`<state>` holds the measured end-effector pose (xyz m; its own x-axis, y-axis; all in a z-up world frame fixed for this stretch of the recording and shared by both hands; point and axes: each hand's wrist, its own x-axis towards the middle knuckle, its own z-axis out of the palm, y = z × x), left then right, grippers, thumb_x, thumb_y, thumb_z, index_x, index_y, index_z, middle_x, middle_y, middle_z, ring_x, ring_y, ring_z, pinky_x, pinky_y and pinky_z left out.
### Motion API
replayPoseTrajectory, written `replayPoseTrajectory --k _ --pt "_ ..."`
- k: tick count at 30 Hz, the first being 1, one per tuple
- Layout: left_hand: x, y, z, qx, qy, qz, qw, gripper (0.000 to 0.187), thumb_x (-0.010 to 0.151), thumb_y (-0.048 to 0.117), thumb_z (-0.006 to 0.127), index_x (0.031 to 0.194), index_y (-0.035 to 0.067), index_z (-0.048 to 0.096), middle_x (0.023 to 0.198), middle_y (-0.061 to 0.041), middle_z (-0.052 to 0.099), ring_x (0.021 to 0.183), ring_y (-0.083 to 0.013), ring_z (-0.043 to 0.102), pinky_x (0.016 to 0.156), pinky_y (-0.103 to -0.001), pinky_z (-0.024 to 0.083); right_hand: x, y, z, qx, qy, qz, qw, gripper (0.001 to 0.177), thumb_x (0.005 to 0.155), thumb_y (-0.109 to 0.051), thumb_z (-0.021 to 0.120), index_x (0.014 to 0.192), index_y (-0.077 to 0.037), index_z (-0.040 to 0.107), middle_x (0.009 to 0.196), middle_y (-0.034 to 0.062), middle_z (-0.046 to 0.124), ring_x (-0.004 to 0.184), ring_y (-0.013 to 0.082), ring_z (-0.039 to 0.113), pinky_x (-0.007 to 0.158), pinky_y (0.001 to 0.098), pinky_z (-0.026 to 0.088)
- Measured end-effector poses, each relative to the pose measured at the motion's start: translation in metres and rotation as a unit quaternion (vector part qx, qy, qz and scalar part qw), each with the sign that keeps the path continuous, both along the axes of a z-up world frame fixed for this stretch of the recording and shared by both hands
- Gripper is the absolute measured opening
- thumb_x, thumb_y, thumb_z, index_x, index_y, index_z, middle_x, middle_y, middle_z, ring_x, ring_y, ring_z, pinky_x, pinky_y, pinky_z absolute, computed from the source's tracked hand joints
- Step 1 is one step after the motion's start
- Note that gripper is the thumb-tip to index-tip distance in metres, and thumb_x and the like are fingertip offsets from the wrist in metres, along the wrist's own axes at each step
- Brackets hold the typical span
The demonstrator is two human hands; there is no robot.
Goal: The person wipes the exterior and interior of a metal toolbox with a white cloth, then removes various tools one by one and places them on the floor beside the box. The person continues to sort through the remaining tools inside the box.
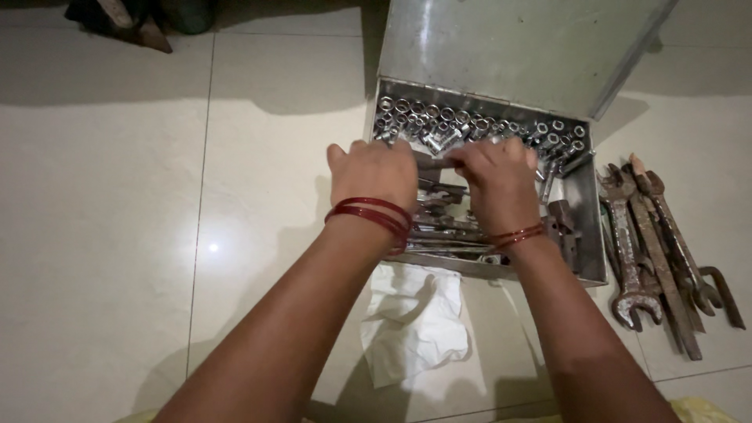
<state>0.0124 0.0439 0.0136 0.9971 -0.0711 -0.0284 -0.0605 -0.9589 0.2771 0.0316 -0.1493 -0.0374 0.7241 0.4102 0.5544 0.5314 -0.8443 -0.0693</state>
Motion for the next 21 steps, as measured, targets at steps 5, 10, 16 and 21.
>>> replayPoseTrajectory --k 5,10,16,21 --pt "0.000 0.007 0.012 -0.055 0.079 0.086 0.992 0.017 0.086 0.014 0.068 0.101 0.016 0.077 0.100 -0.010 0.076 0.104 -0.0287 0.070 0.099 -0.049 0.045 -0.003 0.005 -0.001 0.035 0.000 -0.026 0.999 0.042 0.093 -0.009 0.071 0.134 -0.019 0.067 0.127 0.0099 0.063 0.121 0.0320 0.054 0.104 0.0498 0.039" --pt "-0.004 0.003 0.026 -0.218 0.145 0.168 0.951 0.023 0.094 0.032 0.066 0.113 0.024 0.076 0.106 -0.012 0.075 0.104 -0.0320 0.071 0.092 -0.045 0.054 0.003 -0.001 -0.002 0.205 -0.096 -0.145 0.963 0.065 0.102 -0.023 0.069 0.155 -0.003 0.036 0.147 0.0226 0.041 0.145 0.0364 0.038 0.116 0.0528 0.038" --pt "-0.010 -0.018 0.027 -0.274 0.195 0.195 0.922 0.027 0.093 0.037 0.065 0.115 0.025 0.074 0.108 -0.011 0.074 0.104 -0.0310 0.071 0.092 -0.045 0.056 0.014 -0.006 0.003 0.734 0.423 0.064 0.528 0.051 0.106 -0.048 0.056 0.128 -0.002 0.051 0.118 0.0158 0.067 0.117 0.0340 0.065 0.096 0.0451 0.053" --pt "-0.009 -0.031 -0.003 -0.319 0.208 0.126 0.916 0.032 0.091 0.039 0.067 0.112 0.017 0.077 0.108 -0.014 0.075 0.103 -0.0327 0.072 0.095 -0.044 0.055 0.006 -0.005 0.014 0.727 0.501 0.102 0.460 0.035 0.103 -0.038 0.047 0.120 -0.009 0.058 0.112 0.0101 0.072 0.104 0.0251 0.070 0.090 0.0434 0.055"
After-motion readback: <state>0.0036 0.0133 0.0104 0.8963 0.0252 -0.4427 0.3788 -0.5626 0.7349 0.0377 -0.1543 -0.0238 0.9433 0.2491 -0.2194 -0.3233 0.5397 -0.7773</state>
